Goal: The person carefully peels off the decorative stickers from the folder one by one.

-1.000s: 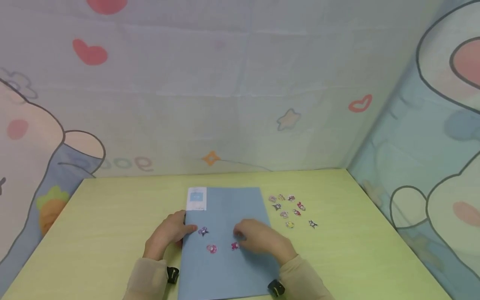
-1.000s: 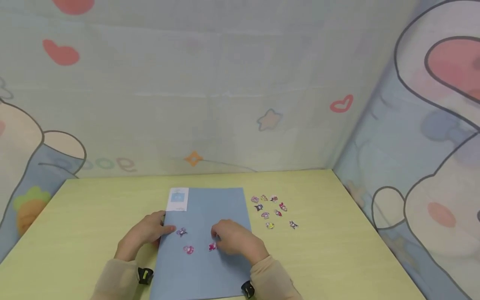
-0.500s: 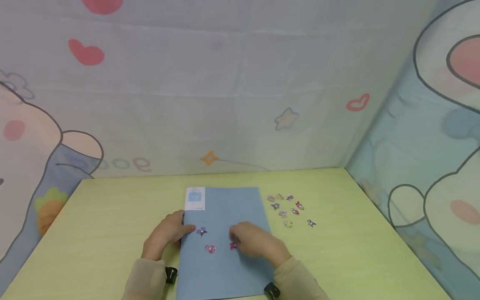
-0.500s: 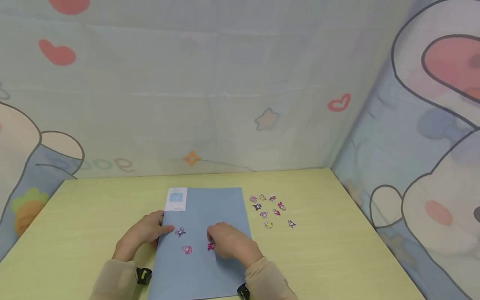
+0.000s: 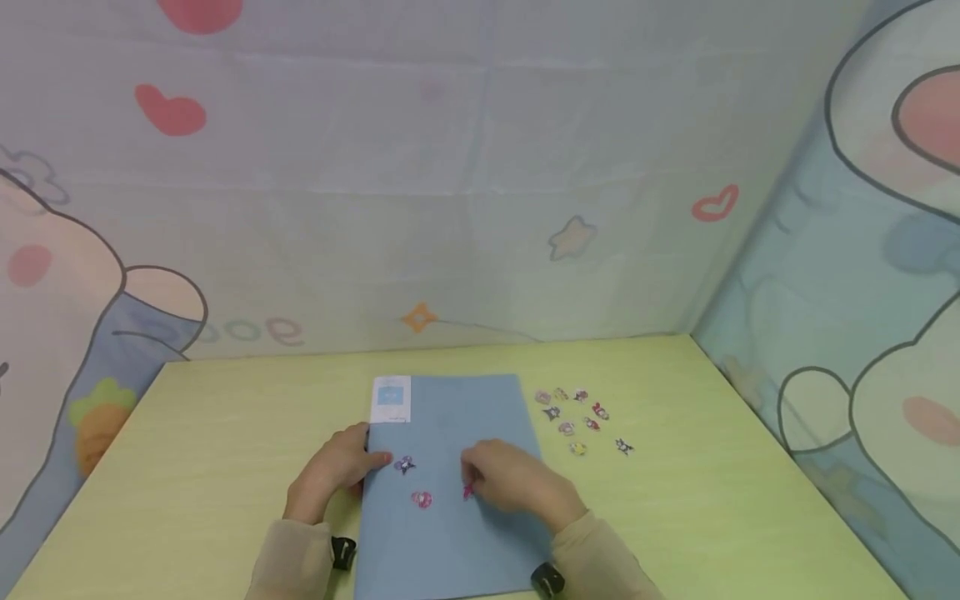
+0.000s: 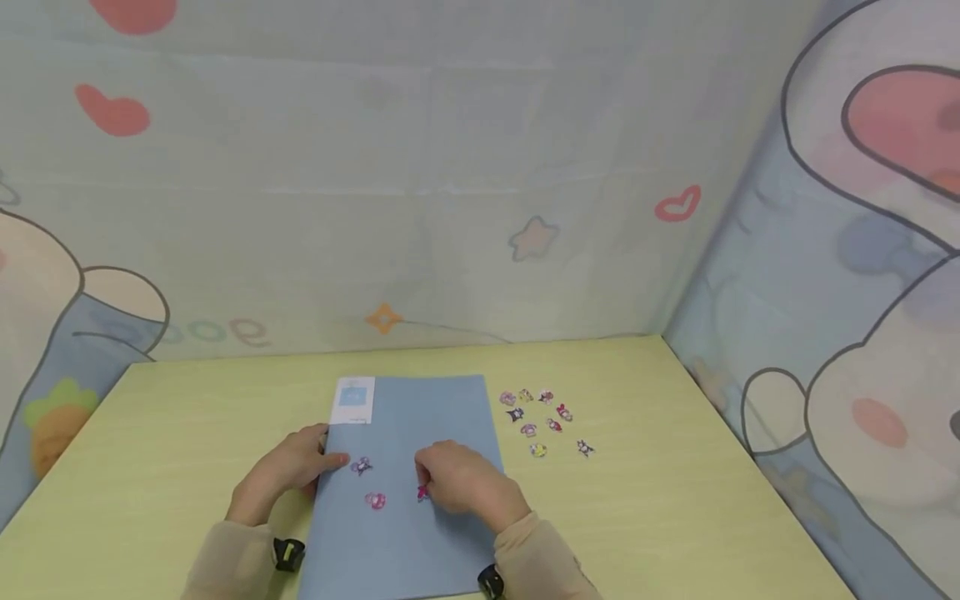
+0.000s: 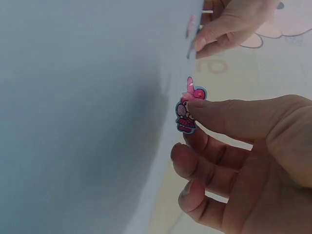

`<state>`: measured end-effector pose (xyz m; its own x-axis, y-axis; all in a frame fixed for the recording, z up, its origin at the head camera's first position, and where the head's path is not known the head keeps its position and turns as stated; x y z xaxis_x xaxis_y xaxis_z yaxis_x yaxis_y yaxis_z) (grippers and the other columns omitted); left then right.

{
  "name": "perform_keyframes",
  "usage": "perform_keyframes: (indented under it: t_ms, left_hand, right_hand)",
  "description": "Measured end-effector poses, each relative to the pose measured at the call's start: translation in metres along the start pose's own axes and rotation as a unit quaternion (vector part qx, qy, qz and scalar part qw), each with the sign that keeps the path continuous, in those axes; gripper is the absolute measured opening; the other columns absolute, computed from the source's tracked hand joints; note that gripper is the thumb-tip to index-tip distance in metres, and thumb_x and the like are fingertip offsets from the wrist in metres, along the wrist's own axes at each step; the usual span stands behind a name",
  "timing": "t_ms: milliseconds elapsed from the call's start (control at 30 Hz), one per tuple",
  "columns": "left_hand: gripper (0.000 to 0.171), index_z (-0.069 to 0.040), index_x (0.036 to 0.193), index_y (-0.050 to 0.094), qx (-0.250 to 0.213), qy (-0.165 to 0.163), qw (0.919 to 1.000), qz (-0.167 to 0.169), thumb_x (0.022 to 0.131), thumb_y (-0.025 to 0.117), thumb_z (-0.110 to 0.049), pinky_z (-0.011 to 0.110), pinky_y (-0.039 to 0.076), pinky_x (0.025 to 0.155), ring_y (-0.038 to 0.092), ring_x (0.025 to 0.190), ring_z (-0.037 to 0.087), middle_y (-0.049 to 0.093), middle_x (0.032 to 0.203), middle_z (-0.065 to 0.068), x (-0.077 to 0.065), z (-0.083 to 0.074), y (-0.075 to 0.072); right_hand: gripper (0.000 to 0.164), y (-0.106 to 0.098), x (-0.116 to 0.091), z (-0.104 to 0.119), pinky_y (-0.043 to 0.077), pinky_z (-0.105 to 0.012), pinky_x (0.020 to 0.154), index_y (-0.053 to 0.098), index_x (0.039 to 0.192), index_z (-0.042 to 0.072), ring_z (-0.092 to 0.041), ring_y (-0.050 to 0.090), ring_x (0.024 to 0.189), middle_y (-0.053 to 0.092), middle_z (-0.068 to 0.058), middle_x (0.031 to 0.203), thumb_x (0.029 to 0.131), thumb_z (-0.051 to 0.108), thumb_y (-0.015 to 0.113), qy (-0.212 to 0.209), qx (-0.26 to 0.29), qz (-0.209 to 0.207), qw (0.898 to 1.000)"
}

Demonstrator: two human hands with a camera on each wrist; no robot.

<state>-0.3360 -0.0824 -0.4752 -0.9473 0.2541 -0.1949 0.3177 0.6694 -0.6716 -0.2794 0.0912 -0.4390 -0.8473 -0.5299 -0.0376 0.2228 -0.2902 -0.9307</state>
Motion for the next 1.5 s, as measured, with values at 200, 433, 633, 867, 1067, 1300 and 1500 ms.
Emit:
perform_keyframes:
  t_ms: [200,433,633,867,1067,1300,1500]
  left_hand:
    - [0.035,0.009,0.117,0.053,0.007,0.005,1.0,0.001,0.093,0.066,-0.012,0.036,0.052,0.059,0.063,0.055,0.023,0.064,0.081,0.013,-0.001,0.0,0.0]
    - [0.036,0.009,0.119,0.052,0.001,0.002,1.0,-0.001,0.093,0.066,-0.012,0.037,0.052,0.06,0.063,0.056,0.023,0.064,0.083,0.014,-0.001,0.004,0.001]
    - [0.037,0.009,0.12,0.051,-0.003,0.004,1.0,0.002,0.093,0.066,-0.012,0.037,0.052,0.06,0.064,0.056,0.023,0.065,0.086,0.013,0.0,0.005,0.003]
    - [0.037,0.008,0.121,0.051,-0.011,0.0,0.9999,0.003,0.093,0.066,-0.011,0.037,0.053,0.059,0.064,0.056,0.025,0.065,0.086,0.015,0.001,0.003,0.002]
    - [0.036,0.008,0.12,0.051,-0.012,-0.006,0.9999,0.003,0.093,0.066,-0.01,0.037,0.053,0.059,0.065,0.056,0.025,0.065,0.086,0.015,0.0,0.002,0.001]
    - [0.039,0.009,0.122,0.051,-0.007,-0.01,0.9999,0.003,0.093,0.066,-0.012,0.036,0.052,0.06,0.064,0.056,0.024,0.064,0.087,0.015,-0.004,0.002,0.0]
    - [0.038,0.008,0.122,0.051,0.001,-0.009,1.0,0.003,0.093,0.066,-0.013,0.036,0.052,0.061,0.064,0.058,0.023,0.064,0.088,0.014,-0.003,0.002,0.0]
  right_hand:
    - [0.015,-0.021,-0.003,-0.004,0.045,-0.028,0.067,0.058,0.082,0.015,-0.011,0.049,0.071,0.052,0.009,0.075,0.091,0.005,0.063,-0.001,0.023,-0.031,0.999]
    - [0.016,-0.058,-0.013,-0.028,0.045,-0.031,0.067,0.058,0.081,0.015,-0.011,0.048,0.069,0.054,0.008,0.076,0.092,0.009,0.066,0.021,0.034,-0.096,0.995]
    - [0.008,-0.085,-0.031,-0.07,0.044,-0.031,0.061,0.061,0.087,0.012,-0.012,0.049,0.066,0.057,0.006,0.076,0.093,0.011,0.067,0.064,0.067,-0.144,0.985]
    - [0.006,-0.107,-0.053,-0.124,0.045,-0.033,0.063,0.062,0.094,0.008,-0.016,0.052,0.067,0.061,0.001,0.08,0.095,0.014,0.064,0.116,0.084,-0.177,0.974]
    - [0.007,-0.113,-0.07,-0.17,0.043,-0.035,0.063,0.061,0.094,0.006,-0.02,0.05,0.071,0.059,-0.004,0.083,0.096,0.013,0.062,0.166,0.089,-0.172,0.967]
    - [0.011,-0.104,-0.086,-0.222,0.045,-0.034,0.063,0.061,0.097,0.002,-0.022,0.052,0.072,0.06,-0.011,0.089,0.097,0.013,0.06,0.209,0.116,-0.133,0.962]
    - [0.014,-0.087,-0.103,-0.252,0.045,-0.035,0.063,0.06,0.096,-0.002,-0.022,0.054,0.068,0.059,-0.01,0.085,0.098,0.012,0.058,0.243,0.142,-0.094,0.955]
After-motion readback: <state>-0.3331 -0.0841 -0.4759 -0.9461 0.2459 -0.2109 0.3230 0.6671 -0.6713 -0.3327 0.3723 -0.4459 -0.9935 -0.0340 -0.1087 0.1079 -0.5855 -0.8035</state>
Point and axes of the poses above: each hand's wrist, its own x-axis towards the middle knuckle, its own y-axis out of the palm, z = x × y, the point moved 10 cm from there along x, towards the middle knuckle
